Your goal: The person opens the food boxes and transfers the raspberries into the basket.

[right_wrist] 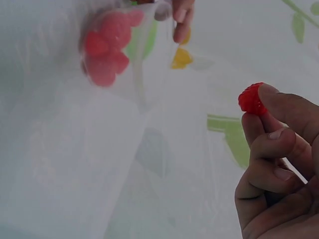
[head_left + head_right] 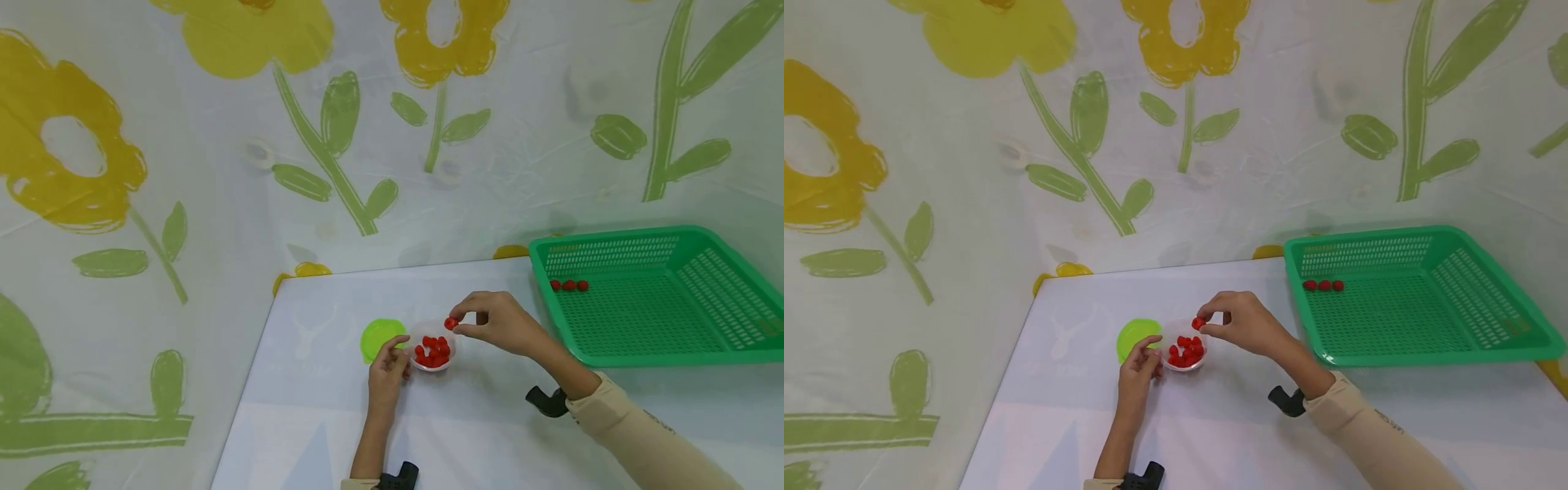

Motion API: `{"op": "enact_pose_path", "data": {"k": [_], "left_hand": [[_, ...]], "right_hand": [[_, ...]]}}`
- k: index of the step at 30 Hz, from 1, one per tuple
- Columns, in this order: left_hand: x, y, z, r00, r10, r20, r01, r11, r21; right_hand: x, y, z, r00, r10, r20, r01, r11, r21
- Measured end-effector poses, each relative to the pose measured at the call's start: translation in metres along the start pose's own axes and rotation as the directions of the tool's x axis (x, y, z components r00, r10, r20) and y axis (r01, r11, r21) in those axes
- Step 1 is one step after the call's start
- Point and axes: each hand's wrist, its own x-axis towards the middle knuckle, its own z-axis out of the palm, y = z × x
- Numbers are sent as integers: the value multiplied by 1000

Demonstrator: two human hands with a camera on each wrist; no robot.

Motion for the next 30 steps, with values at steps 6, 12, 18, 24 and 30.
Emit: {"op": "enact_pose_path", "data": {"k": [6, 12, 18, 24, 30], "left_hand": [[2, -7, -1, 999, 35, -2, -35, 999, 0], [2, -7, -1, 999, 37, 2, -36, 999, -22], [2, -8, -2, 999, 34, 4, -34, 999, -18], [2, -7, -2, 1000, 27, 5, -27, 1000, -15], [1, -7, -2, 1000, 11, 7, -11, 1000, -24]], "right_hand": [[-7, 8, -25, 994, -82, -77, 84, 996, 26], [-16, 11, -56, 991, -31, -131, 28, 999, -24], [-26, 17, -88, 979, 103, -175, -107, 994, -14], [-36, 24, -117, 960, 198, -200, -194, 980, 37], [-42, 33, -139, 923, 318, -216, -317, 947, 41]]}}
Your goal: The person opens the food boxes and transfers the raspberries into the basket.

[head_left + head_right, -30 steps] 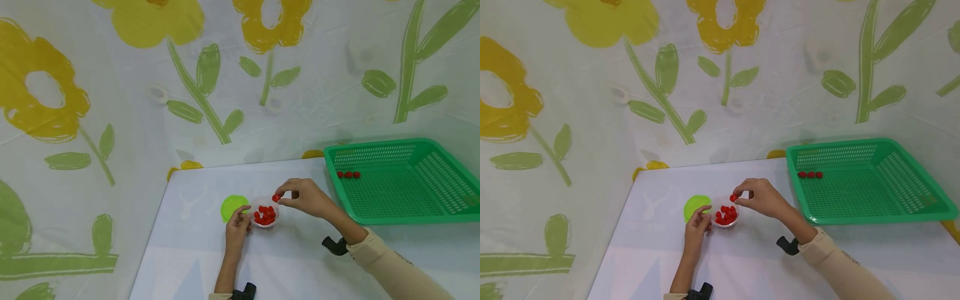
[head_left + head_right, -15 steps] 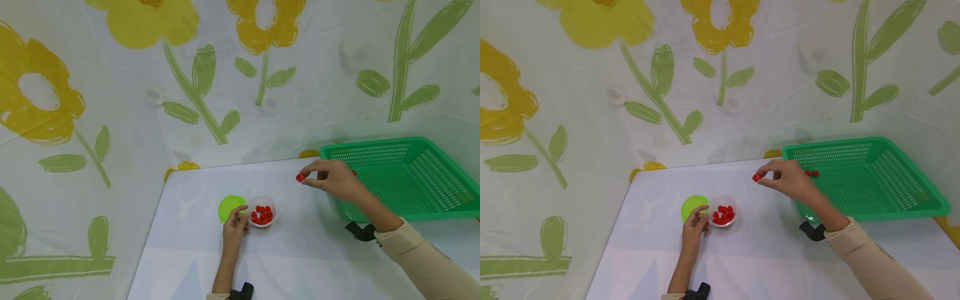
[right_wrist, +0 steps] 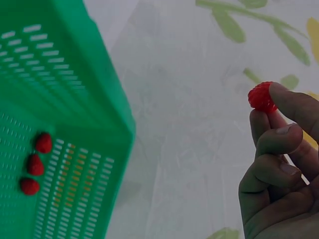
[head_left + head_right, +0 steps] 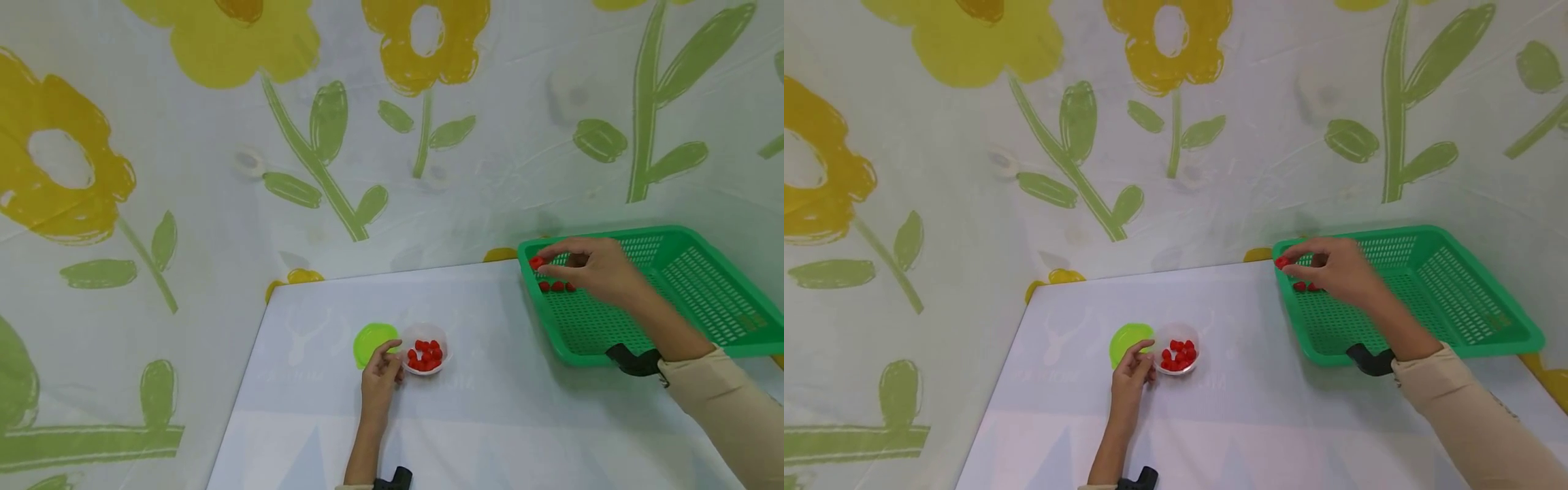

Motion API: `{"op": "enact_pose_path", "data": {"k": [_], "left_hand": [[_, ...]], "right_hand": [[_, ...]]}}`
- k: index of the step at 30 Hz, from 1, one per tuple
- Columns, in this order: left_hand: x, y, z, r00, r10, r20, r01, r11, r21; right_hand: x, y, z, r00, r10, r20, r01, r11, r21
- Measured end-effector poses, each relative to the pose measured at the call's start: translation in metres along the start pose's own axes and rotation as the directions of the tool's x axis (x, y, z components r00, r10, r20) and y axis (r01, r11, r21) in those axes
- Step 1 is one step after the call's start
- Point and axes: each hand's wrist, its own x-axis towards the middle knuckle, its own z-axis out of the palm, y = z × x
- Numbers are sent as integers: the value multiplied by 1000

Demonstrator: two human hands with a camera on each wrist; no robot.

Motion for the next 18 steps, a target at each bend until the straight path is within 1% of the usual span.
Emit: {"op": "enact_pose_path", "data": {"k": [4, 9, 18], "left_hand": [[-1, 1, 1, 1000, 2, -3, -2, 1000, 1], [-2, 2, 1, 1000, 8, -1, -8, 1000, 9], [-2, 4, 1, 1000, 0, -3, 0, 1000, 2]], "right_hand": [[4, 7, -10, 998, 58, -10, -58, 996, -60], [9, 22, -21, 993, 119, 19, -117, 990, -79], [22, 48, -36, 986, 162, 41, -156, 979, -129]]}}
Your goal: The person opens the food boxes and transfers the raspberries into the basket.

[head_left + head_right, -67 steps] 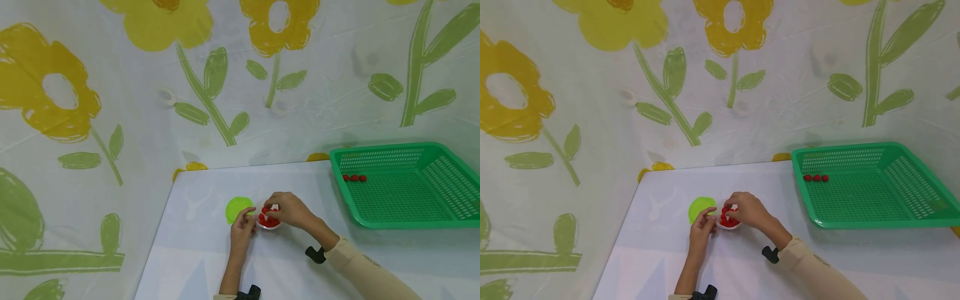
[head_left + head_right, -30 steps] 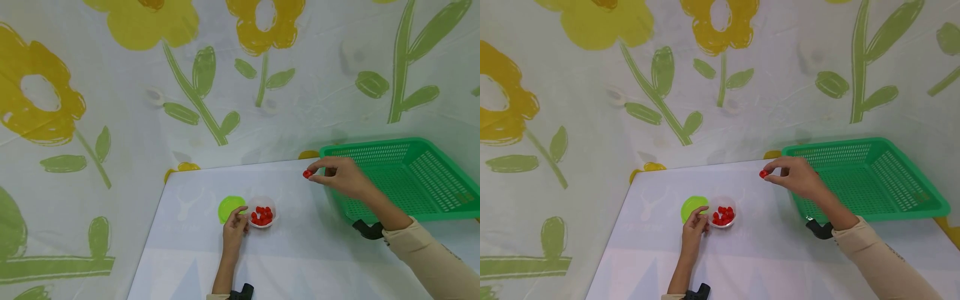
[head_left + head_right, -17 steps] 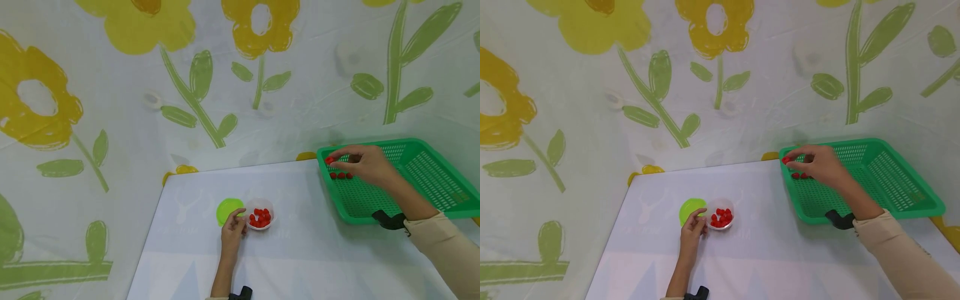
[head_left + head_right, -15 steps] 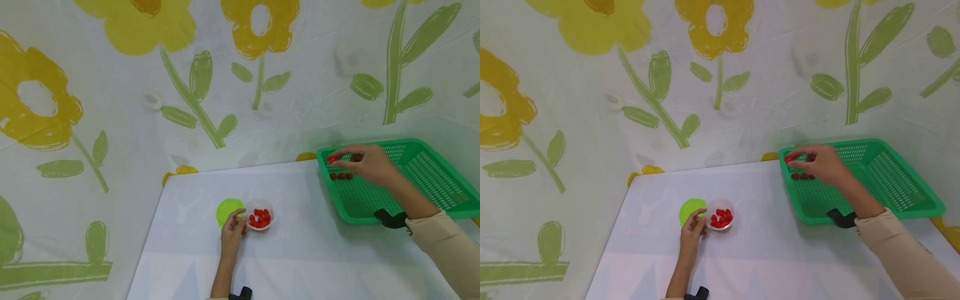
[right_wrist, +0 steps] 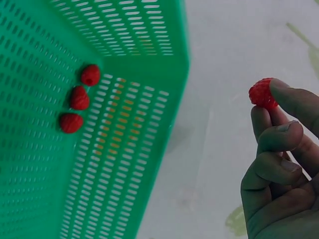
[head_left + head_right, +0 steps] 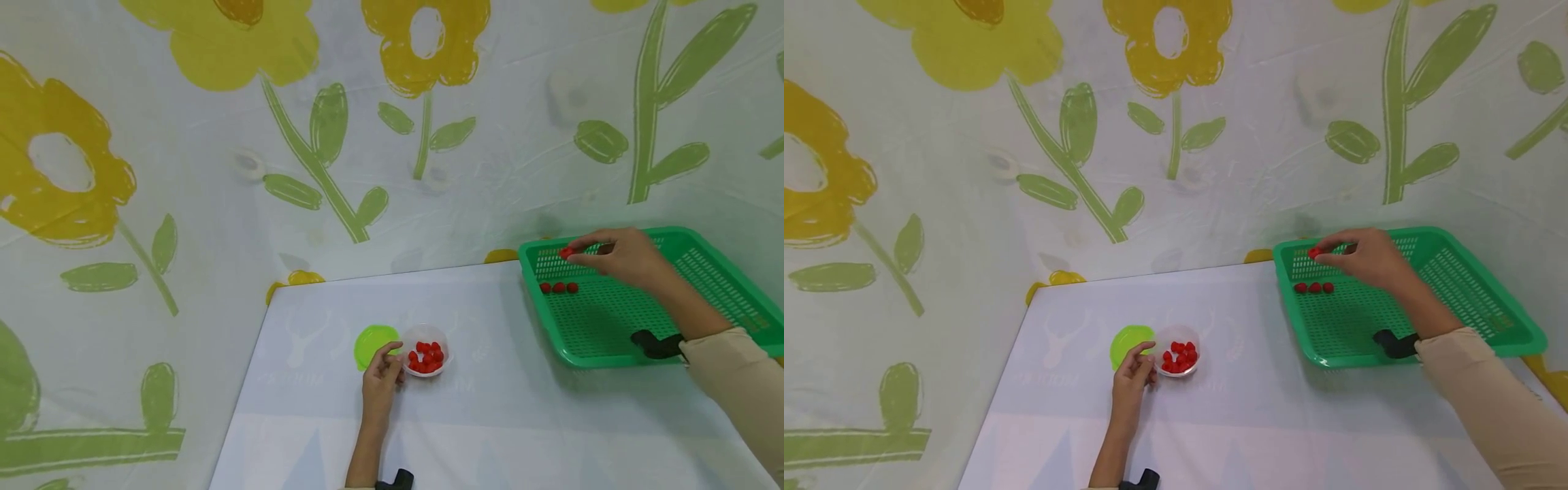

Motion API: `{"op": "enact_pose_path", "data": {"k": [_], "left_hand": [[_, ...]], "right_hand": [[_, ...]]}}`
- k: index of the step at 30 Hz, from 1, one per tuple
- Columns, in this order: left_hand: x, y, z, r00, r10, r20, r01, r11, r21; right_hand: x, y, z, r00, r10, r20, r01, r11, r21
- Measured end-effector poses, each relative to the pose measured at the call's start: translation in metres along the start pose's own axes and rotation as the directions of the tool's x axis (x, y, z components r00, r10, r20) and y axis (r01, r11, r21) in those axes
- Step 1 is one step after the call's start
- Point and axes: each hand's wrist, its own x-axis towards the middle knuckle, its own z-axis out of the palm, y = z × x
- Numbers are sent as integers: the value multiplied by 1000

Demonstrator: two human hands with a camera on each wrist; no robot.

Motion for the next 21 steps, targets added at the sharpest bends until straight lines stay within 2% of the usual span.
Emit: {"op": "enact_pose_path", "data": {"k": [10, 17, 21], "left_hand": [[-1, -1, 0, 1000, -20, -17, 20, 1000, -12], [0, -2, 0, 1000, -7, 3, 7, 1000, -27], [1, -2, 0, 1000, 0, 4, 1, 1000, -16]], "right_hand": [[17, 20, -4, 999, 25, 37, -24, 999, -21], [25, 38, -6, 998, 39, 58, -38, 999, -14], [28, 47, -6, 996, 50, 80, -45, 997, -58]]}}
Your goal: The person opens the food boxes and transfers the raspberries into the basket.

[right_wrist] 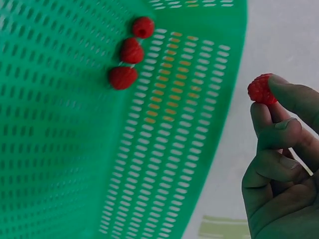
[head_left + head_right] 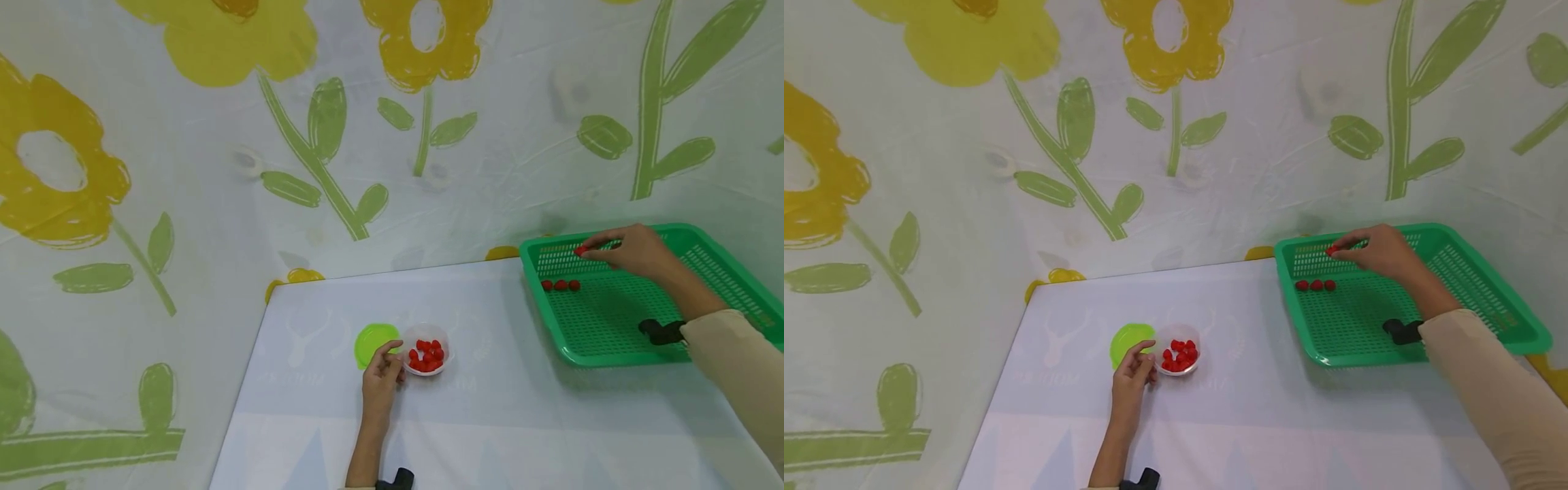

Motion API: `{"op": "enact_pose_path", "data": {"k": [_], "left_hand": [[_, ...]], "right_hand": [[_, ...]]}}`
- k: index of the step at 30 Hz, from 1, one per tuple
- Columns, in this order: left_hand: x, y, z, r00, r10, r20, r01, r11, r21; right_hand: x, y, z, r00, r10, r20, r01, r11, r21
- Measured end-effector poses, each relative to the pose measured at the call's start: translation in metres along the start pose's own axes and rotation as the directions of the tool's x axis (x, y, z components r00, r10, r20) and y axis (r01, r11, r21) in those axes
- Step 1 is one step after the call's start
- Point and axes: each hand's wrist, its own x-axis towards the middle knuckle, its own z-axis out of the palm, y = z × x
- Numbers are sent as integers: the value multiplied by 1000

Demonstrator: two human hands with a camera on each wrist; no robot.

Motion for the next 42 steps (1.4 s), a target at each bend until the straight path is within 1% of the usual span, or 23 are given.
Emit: {"op": "enact_pose_path", "data": {"k": [6, 10, 15, 19, 25, 30, 33, 42], "left_hand": [[1, 0, 0, 1000, 5, 0, -5, 1000, 14], [1, 0, 0, 1000, 10, -12, -10, 1000, 28], [0, -1, 1, 1000, -3, 0, 3, 1000, 5], [0, -3, 1, 1000, 4, 11, -3, 1000, -11], [1, -2, 0, 1000, 25, 14, -25, 1000, -9], [2, -2, 0, 1000, 17, 9, -17, 1000, -8], [3, -3, 0, 1000, 8, 5, -8, 1000, -5], [3, -4, 0, 1000, 12, 7, -12, 1000, -5]], "right_hand": [[8, 18, 2, 998, 16, 57, -14, 999, -44], [14, 31, 4, 998, 2, 67, 2, 998, -65], [17, 44, 9, 996, 1, 86, 7, 996, -88], [17, 47, 13, 996, 0, 90, 7, 997, -74], [19, 51, 17, 996, -15, 91, 20, 998, -57], [24, 59, 23, 994, -34, 103, 41, 997, -65], [25, 62, 27, 992, -31, 119, 40, 997, -67], [25, 61, 30, 991, -41, 129, 51, 996, -77]]}}
